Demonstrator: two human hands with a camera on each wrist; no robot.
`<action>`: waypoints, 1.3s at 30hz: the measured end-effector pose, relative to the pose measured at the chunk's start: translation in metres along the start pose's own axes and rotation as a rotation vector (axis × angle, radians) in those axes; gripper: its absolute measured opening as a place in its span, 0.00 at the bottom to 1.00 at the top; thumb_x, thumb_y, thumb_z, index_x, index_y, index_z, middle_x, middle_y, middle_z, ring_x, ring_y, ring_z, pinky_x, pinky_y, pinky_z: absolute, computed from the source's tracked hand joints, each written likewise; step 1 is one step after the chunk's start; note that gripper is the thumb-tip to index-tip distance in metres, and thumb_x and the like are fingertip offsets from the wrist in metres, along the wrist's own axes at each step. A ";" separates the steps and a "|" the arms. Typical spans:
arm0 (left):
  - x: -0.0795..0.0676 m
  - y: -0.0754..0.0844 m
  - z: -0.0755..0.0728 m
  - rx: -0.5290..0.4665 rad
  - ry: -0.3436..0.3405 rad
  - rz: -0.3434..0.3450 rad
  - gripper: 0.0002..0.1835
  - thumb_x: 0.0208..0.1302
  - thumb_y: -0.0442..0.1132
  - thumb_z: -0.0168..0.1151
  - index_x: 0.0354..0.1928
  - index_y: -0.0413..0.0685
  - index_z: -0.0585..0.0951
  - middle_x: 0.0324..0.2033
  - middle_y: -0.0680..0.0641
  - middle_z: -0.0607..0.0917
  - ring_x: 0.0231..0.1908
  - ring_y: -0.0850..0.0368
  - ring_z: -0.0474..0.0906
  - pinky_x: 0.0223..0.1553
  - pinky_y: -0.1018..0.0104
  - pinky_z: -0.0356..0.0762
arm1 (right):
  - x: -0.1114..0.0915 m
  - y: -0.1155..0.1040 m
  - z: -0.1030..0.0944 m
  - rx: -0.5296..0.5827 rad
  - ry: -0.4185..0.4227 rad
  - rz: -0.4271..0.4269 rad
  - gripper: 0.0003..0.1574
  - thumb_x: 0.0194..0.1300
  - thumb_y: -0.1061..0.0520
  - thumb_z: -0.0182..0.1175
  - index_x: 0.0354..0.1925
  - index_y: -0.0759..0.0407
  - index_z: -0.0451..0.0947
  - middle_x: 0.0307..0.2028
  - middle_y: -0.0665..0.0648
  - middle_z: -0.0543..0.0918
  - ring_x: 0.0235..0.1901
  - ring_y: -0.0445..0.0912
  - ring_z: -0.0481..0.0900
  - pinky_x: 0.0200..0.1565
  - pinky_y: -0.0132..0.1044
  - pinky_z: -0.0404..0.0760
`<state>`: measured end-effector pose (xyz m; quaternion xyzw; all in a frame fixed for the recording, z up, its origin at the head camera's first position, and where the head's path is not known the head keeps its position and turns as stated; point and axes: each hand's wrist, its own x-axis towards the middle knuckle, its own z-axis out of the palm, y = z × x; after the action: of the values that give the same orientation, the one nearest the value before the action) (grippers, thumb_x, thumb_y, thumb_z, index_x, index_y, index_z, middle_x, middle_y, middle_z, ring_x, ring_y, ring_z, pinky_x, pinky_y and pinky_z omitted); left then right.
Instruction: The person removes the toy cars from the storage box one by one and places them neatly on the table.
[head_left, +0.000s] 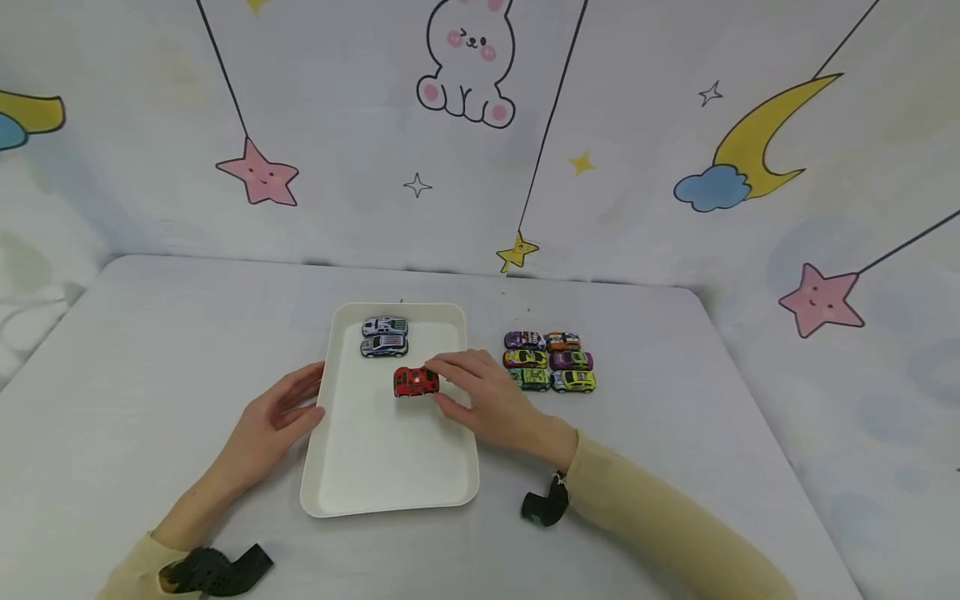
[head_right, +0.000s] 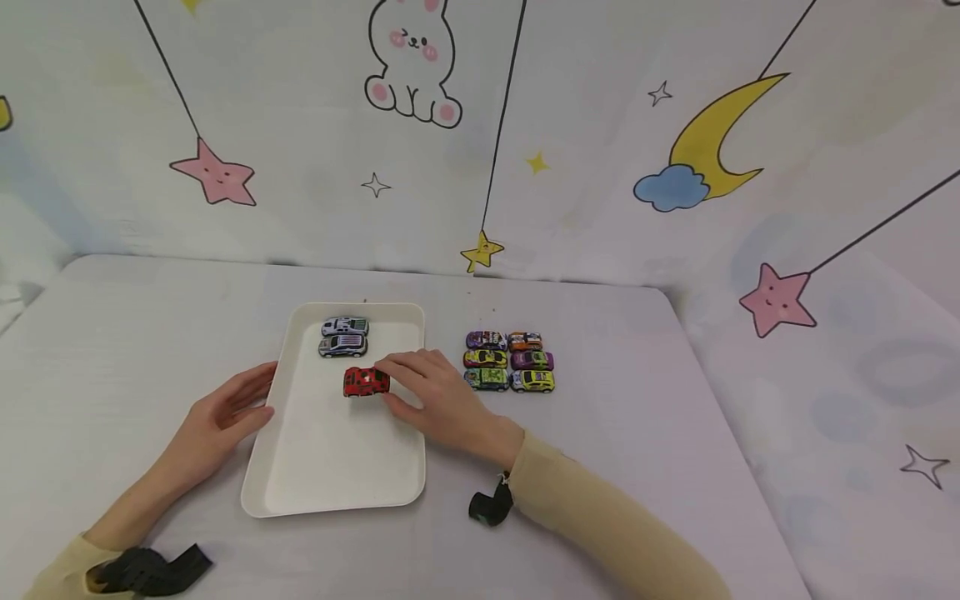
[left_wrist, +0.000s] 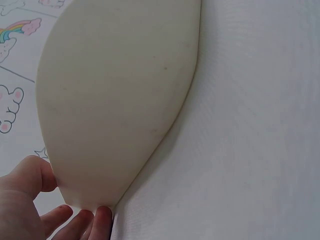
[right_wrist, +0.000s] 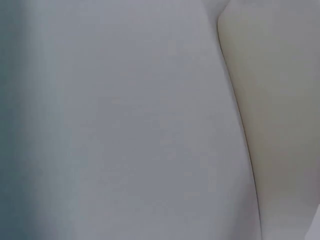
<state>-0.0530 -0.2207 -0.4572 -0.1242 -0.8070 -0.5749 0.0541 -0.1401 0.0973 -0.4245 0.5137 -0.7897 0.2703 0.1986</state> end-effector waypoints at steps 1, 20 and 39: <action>0.000 0.000 0.000 0.001 0.001 0.002 0.30 0.70 0.29 0.59 0.72 0.38 0.65 0.67 0.30 0.70 0.61 0.81 0.69 0.53 0.84 0.76 | -0.002 0.001 -0.002 -0.002 0.013 0.010 0.28 0.61 0.58 0.71 0.59 0.60 0.79 0.54 0.55 0.83 0.49 0.45 0.81 0.50 0.36 0.81; 0.001 -0.001 -0.001 -0.018 0.000 0.014 0.30 0.69 0.28 0.59 0.72 0.38 0.65 0.67 0.27 0.69 0.62 0.79 0.69 0.54 0.82 0.77 | -0.057 0.047 -0.048 0.001 0.120 0.260 0.29 0.59 0.65 0.71 0.59 0.62 0.79 0.54 0.59 0.82 0.53 0.51 0.81 0.52 0.44 0.83; 0.000 0.000 -0.001 -0.010 0.000 0.007 0.30 0.70 0.28 0.59 0.72 0.37 0.65 0.66 0.27 0.69 0.62 0.77 0.70 0.54 0.82 0.77 | -0.111 0.102 -0.087 -0.113 0.210 0.457 0.27 0.65 0.68 0.65 0.62 0.65 0.76 0.56 0.63 0.81 0.55 0.57 0.80 0.56 0.48 0.79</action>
<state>-0.0535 -0.2218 -0.4572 -0.1274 -0.8037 -0.5786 0.0557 -0.1867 0.2639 -0.4457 0.2793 -0.8742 0.3153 0.2417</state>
